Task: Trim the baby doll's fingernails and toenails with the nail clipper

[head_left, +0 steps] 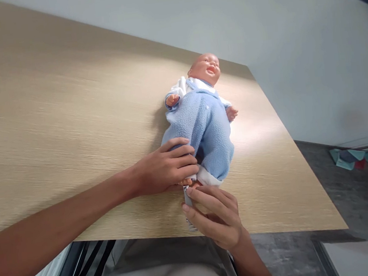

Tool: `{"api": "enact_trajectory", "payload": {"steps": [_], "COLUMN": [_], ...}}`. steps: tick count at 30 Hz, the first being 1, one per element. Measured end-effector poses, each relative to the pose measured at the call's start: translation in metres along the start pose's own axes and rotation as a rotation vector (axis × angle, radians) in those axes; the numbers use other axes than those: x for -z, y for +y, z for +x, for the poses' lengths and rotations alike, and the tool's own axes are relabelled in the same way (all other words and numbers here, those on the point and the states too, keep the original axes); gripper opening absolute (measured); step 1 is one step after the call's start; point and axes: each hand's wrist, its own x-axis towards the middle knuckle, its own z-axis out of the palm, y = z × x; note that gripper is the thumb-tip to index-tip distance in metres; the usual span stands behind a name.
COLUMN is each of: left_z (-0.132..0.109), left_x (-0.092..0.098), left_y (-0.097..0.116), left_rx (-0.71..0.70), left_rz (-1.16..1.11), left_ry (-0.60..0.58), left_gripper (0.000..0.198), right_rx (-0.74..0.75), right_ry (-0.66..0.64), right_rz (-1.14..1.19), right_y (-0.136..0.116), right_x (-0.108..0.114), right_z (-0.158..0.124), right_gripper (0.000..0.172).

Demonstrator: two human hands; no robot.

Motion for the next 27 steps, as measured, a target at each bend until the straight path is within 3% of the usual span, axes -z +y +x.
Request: {"api": "enact_trajectory", "payload": {"steps": [8,17,27], "left_z": [0.0010,0.0004,0.0006], "left_x": [0.0010,-0.0001,0.0005], "left_y": [0.0004,-0.0001,-0.0003], "left_rx": [0.000,0.007,-0.002], "left_rz": [-0.013,-0.023,-0.010], "left_ry": [0.002,0.000,0.005], "left_gripper": [0.038,0.037,0.038], "right_rx": [-0.067,-0.041,-0.044], "right_ry": [-0.040,-0.023,-0.052], "right_rz": [-0.054,-0.028,-0.047], "right_y": [-0.0090,-0.0054,-0.0063], "right_x": [0.0003,-0.0023,-0.0017], "right_z": [0.0021,-0.0024,-0.0003], "right_gripper": [0.029,0.022,0.030]}}
